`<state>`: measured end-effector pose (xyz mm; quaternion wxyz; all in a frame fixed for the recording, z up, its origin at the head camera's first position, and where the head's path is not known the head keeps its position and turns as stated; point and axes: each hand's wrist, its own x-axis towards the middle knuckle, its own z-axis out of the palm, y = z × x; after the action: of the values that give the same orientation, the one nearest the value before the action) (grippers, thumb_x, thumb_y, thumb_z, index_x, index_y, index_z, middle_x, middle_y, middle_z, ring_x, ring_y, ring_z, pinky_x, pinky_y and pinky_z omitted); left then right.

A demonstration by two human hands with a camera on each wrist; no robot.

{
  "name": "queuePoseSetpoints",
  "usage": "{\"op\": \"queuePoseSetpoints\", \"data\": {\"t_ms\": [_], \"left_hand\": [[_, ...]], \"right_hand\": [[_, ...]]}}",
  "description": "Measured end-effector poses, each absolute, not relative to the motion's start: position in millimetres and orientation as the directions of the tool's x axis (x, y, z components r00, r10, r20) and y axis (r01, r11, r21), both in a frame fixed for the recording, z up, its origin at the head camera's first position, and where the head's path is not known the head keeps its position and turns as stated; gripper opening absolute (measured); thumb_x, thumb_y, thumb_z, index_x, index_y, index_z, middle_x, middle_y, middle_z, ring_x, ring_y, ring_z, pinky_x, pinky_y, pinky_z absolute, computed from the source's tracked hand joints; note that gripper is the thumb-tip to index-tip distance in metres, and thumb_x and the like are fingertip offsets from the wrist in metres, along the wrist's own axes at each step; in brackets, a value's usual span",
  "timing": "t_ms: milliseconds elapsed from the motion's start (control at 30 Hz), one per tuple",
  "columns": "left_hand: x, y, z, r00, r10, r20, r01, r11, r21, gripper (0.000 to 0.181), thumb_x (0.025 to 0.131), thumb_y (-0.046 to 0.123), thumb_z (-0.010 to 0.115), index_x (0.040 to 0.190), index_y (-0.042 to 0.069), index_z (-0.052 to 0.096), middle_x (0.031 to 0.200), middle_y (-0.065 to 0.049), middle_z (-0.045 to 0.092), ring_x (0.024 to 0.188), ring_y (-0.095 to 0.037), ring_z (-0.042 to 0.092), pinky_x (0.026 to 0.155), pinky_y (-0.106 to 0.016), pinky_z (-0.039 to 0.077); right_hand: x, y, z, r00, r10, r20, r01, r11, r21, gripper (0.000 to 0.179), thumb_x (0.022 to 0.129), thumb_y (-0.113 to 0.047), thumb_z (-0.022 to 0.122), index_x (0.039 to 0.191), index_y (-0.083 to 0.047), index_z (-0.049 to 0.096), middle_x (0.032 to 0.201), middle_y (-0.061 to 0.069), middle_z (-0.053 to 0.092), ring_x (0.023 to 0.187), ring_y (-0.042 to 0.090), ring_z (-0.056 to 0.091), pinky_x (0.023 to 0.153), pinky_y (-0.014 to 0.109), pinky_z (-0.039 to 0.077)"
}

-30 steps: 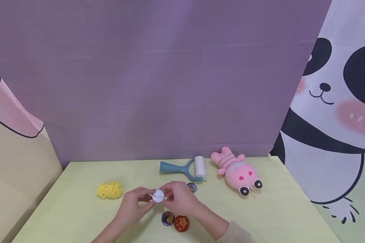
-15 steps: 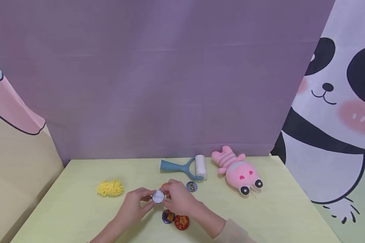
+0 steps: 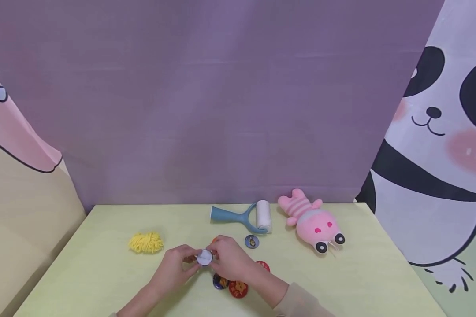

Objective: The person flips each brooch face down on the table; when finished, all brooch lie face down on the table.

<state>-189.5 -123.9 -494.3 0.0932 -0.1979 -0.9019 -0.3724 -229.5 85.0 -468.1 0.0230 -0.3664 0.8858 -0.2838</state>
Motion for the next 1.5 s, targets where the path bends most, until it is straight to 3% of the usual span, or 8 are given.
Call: {"op": "queuePoseSetpoints", "data": {"t_ms": [267, 500, 600, 767, 967, 1200, 1333, 1500], "left_hand": [[-190, -123, -505, -0.896, 0.275, 0.350, 0.441, 0.654, 0.614, 0.019, 0.084, 0.005, 0.088, 0.102, 0.001, 0.083, 0.089, -0.005, 0.077, 0.078, -0.011, 0.069, 0.069, -0.023, 0.060], [-196, -123, -508, -0.906, 0.295, 0.304, 0.423, 0.655, 0.626, 0.015, 0.084, 0.004, 0.088, 0.097, 0.002, 0.083, 0.082, -0.002, 0.073, 0.072, -0.002, 0.055, 0.064, -0.016, 0.048], [-196, -125, -510, -0.911, 0.305, 0.277, 0.412, 0.655, 0.633, 0.015, 0.084, 0.005, 0.088, 0.097, 0.001, 0.082, 0.080, 0.000, 0.071, 0.072, -0.002, 0.053, 0.063, -0.016, 0.047], [-197, -127, -509, -0.912, 0.317, 0.262, 0.409, 0.644, 0.646, 0.017, 0.083, 0.004, 0.089, 0.098, 0.000, 0.082, 0.079, 0.000, 0.067, 0.072, -0.003, 0.052, 0.064, -0.017, 0.047], [-198, -127, -506, -0.919, 0.333, 0.212, 0.386, 0.642, 0.663, 0.019, 0.082, 0.003, 0.089, 0.099, 0.000, 0.083, 0.080, 0.000, 0.066, 0.073, -0.004, 0.053, 0.064, -0.017, 0.047], [-201, -128, -503, -0.928, 0.332, 0.171, 0.353, 0.629, 0.693, 0.025, 0.081, 0.006, 0.088, 0.104, -0.002, 0.081, 0.085, -0.001, 0.068, 0.076, -0.006, 0.055, 0.067, -0.018, 0.049], [-204, -125, -500, -0.932, 0.322, 0.168, 0.344, 0.633, 0.693, 0.026, 0.085, 0.011, 0.086, 0.106, -0.003, 0.080, 0.085, -0.002, 0.068, 0.077, -0.007, 0.057, 0.068, -0.019, 0.051], [-213, -115, -494, -0.937, 0.293, 0.189, 0.342, 0.659, 0.670, 0.025, 0.088, 0.012, 0.083, 0.109, -0.001, 0.080, 0.091, -0.006, 0.073, 0.081, -0.011, 0.063, 0.072, -0.022, 0.055]], "right_hand": [[-227, 82, -472, -0.720, -0.676, 0.156, -0.652, 0.582, -0.487, 0.016, 0.092, -0.008, 0.081, 0.107, -0.006, 0.080, 0.088, -0.001, 0.069, 0.080, 0.003, 0.053, 0.072, 0.015, 0.050], [-226, 77, -472, -0.734, -0.668, 0.122, -0.636, 0.614, -0.468, 0.010, 0.090, -0.007, 0.082, 0.099, -0.011, 0.081, 0.076, -0.007, 0.066, 0.069, 0.001, 0.045, 0.063, 0.016, 0.042], [-224, 74, -474, -0.744, -0.660, 0.104, -0.621, 0.625, -0.472, 0.010, 0.089, -0.005, 0.082, 0.097, -0.010, 0.081, 0.077, -0.007, 0.068, 0.070, 0.000, 0.046, 0.064, 0.016, 0.043], [-224, 72, -475, -0.757, -0.648, 0.083, -0.610, 0.656, -0.444, 0.011, 0.088, -0.007, 0.083, 0.098, -0.012, 0.082, 0.084, -0.007, 0.076, 0.080, 0.001, 0.051, 0.078, 0.020, 0.050], [-223, 70, -473, -0.777, -0.629, 0.028, -0.566, 0.679, -0.468, 0.014, 0.089, -0.009, 0.083, 0.103, -0.012, 0.083, 0.092, -0.006, 0.078, 0.088, 0.005, 0.057, 0.086, 0.027, 0.054], [-229, 79, -464, -0.791, -0.606, 0.084, -0.563, 0.667, -0.487, 0.014, 0.085, -0.002, 0.082, 0.098, -0.003, 0.081, 0.087, 0.005, 0.074, 0.079, 0.009, 0.055, 0.074, 0.025, 0.053], [-241, 89, -457, -0.813, -0.567, 0.132, -0.559, 0.698, -0.447, 0.018, 0.085, -0.005, 0.083, 0.102, -0.001, 0.079, 0.090, 0.008, 0.071, 0.083, 0.017, 0.061, 0.075, 0.032, 0.056], [-254, 101, -453, -0.820, -0.541, 0.187, -0.561, 0.696, -0.447, 0.022, 0.088, -0.004, 0.080, 0.109, 0.002, 0.078, 0.099, 0.014, 0.078, 0.089, 0.027, 0.071, 0.078, 0.039, 0.061]]}}
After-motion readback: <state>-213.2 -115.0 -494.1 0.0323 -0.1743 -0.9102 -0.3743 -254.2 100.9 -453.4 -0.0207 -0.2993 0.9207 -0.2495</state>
